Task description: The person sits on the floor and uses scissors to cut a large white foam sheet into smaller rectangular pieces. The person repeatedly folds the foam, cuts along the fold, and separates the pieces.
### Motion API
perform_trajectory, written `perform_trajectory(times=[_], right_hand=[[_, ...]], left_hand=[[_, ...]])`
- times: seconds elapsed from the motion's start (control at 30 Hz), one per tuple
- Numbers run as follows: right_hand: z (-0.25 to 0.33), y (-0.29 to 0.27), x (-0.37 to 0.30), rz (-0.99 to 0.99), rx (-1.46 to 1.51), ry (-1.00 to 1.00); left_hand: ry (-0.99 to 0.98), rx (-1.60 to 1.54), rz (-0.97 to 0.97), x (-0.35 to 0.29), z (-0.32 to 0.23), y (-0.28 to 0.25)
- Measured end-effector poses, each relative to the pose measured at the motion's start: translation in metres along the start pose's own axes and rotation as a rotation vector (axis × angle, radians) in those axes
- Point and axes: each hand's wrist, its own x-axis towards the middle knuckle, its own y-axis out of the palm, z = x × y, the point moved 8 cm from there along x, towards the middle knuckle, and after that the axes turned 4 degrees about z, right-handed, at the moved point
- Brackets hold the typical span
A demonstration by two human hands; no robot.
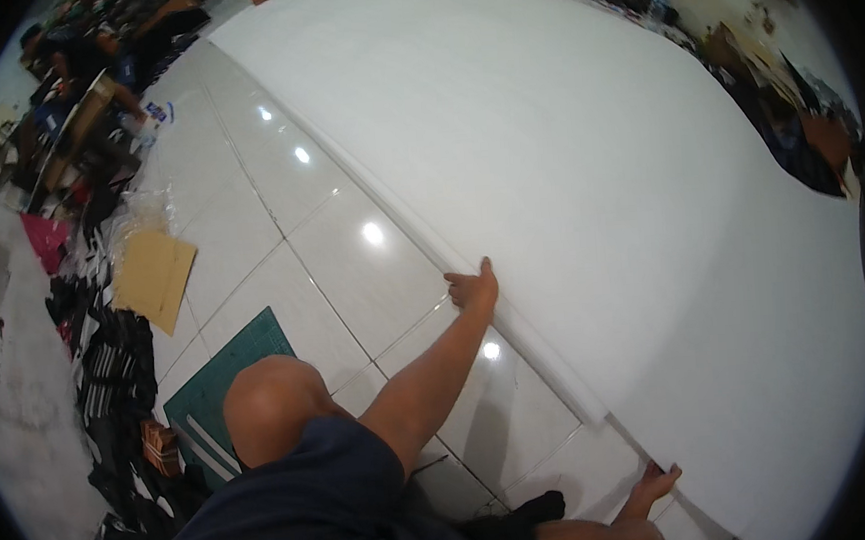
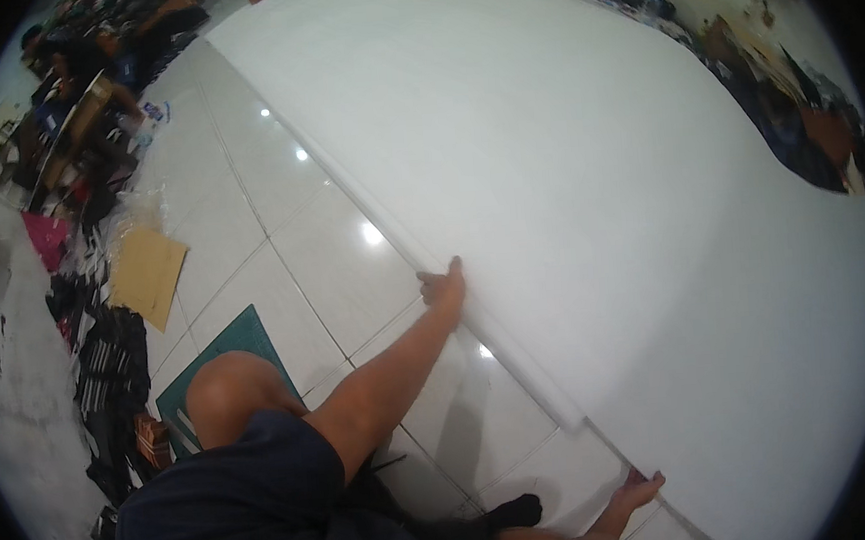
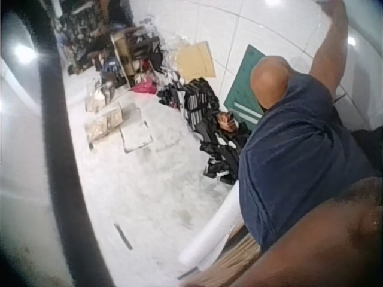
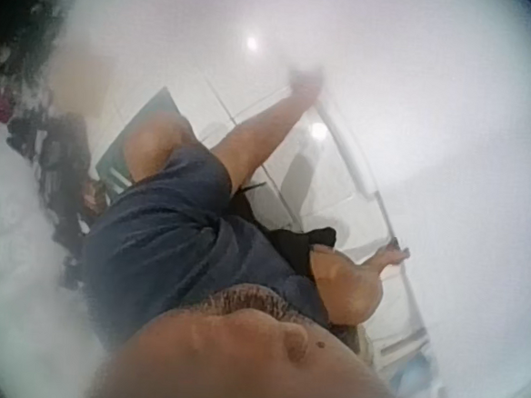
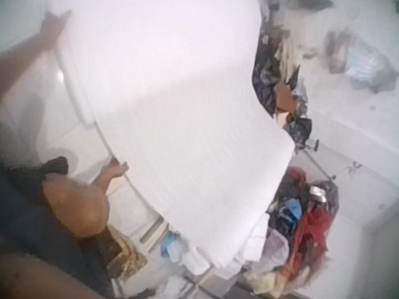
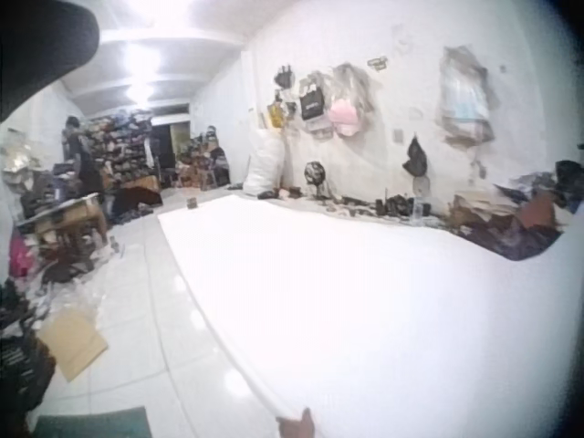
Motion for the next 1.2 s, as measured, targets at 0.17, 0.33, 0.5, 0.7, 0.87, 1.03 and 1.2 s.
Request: perform_trajectory(times=[0.17, 0.33, 0.5, 0.7, 0.87, 1.03, 1.2], right_hand=[[-0.030, 0.101, -0.075, 0.816, -1.486, -0.166], [-0.023, 0.186, -0.094, 0.758, -1.602, -0.222], [-0.098, 0.156, -0.024, 0.615, -1.225, 0.119], [-0.081, 0.208, -0.102, 0.829, -1.549, -0.365], [-0.071, 0.211, -0.117, 0.743, -1.620, -0.752], [-0.117, 0.182, -0.072, 0.685, -1.253, -0.066], [-0.130, 0.151, -0.035, 0.492, -0.729, 0.271]], left_hand=[[-0.096, -0.029, 0.099, 0.015, 0.028, 0.016], [-0.068, -0.322, 0.282, -0.034, -0.004, -0.007], [-0.072, -0.460, 0.412, 0.025, 0.018, 0.036], [-0.139, -0.441, 0.257, 0.019, 0.025, 0.016], [-0.148, -0.532, 0.276, 0.002, 0.018, 0.019], [-0.041, -0.398, 0.407, 0.029, 0.036, 0.009], [-0.127, -0.285, 0.212, -0.025, 0.032, 0.009]])
